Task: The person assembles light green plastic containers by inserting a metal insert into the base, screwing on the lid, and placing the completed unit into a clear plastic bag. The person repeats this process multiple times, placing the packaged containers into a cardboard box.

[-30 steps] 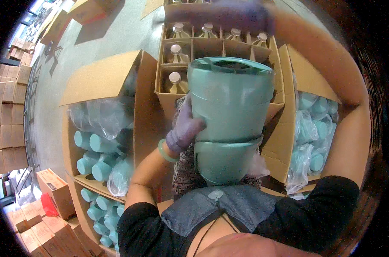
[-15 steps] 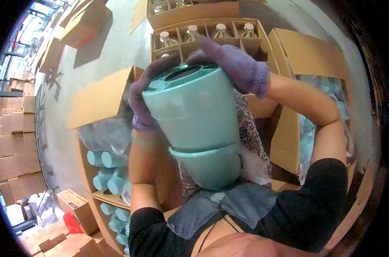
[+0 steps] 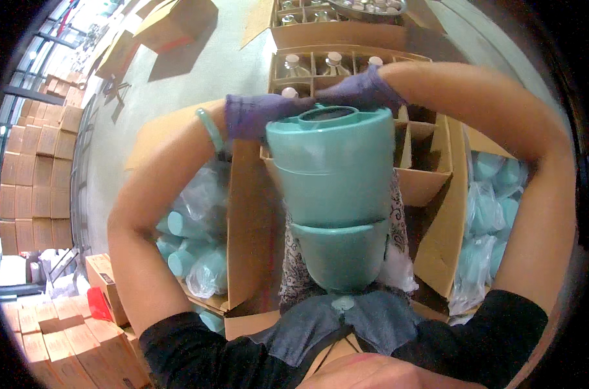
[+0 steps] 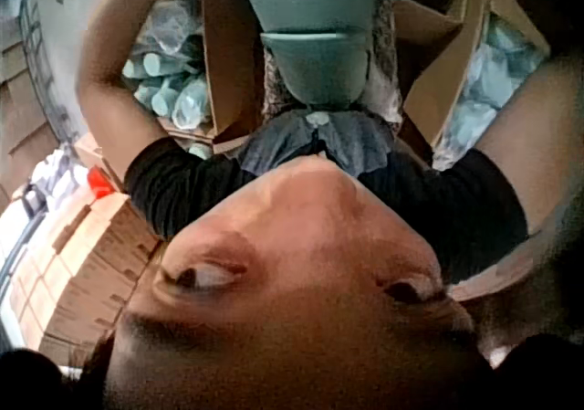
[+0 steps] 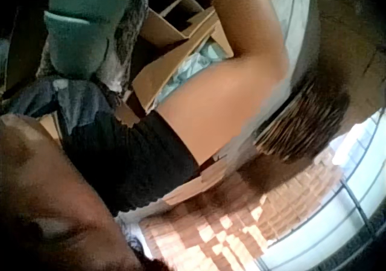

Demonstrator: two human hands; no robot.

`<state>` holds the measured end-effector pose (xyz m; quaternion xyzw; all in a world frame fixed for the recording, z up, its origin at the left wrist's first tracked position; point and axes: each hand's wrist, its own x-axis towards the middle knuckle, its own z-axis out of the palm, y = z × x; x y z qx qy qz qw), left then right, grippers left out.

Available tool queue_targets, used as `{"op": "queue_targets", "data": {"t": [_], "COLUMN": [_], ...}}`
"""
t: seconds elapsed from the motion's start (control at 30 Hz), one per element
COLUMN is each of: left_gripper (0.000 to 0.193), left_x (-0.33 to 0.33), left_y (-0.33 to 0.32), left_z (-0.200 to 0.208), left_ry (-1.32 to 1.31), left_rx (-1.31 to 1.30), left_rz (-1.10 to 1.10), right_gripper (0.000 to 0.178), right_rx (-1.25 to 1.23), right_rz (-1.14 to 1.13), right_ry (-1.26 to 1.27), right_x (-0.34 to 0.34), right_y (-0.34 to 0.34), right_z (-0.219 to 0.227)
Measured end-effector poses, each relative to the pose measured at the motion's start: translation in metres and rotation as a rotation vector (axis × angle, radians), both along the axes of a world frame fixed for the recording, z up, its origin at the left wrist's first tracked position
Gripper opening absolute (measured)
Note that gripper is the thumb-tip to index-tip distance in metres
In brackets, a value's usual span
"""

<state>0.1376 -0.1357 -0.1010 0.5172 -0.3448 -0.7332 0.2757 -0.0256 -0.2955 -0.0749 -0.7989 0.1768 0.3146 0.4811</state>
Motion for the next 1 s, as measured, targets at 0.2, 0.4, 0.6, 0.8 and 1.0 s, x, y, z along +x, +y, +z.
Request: {"op": "queue_targets", "data": {"t": [0.2, 0.4, 0.6, 0.8, 1.0], "left_gripper": [0.036, 0.04, 0.047, 0.052, 0.051], "left_x": [-0.012, -0.011, -0.011, -0.025, -0.034], "left_y": [0.007, 0.019, 0.025, 0.052, 0.063], "left_z": [0.002, -0.016, 0.039, 0.028, 0.007], "left_ry": [-0.36, -0.226, -0.1, -0.093, -0.063], "left_rx": [-0.375, -0.42, 0.356, 0.242, 0.134], "left_rz": [-0.297, -0.089, 0.152, 0.284, 0.39], "right_gripper": [0.076, 0.071, 0.043, 0.051, 0.039], "right_rx": [-0.131, -0.109, -0.065, 0.171, 0.22], "right_rz": [0.069, 0.171, 0.419, 0.331, 0.136], "right_ry": [0.002, -0.068, -0.301, -0.256, -0.135], "right_x": [-0.008, 0.002, 0.037, 0.069, 0.066], "right_y": [0.001, -0.005, 0.011, 0.03, 0.045], "right_z": [-0.013, -0.024, 0.009, -0.034, -0.041]}}
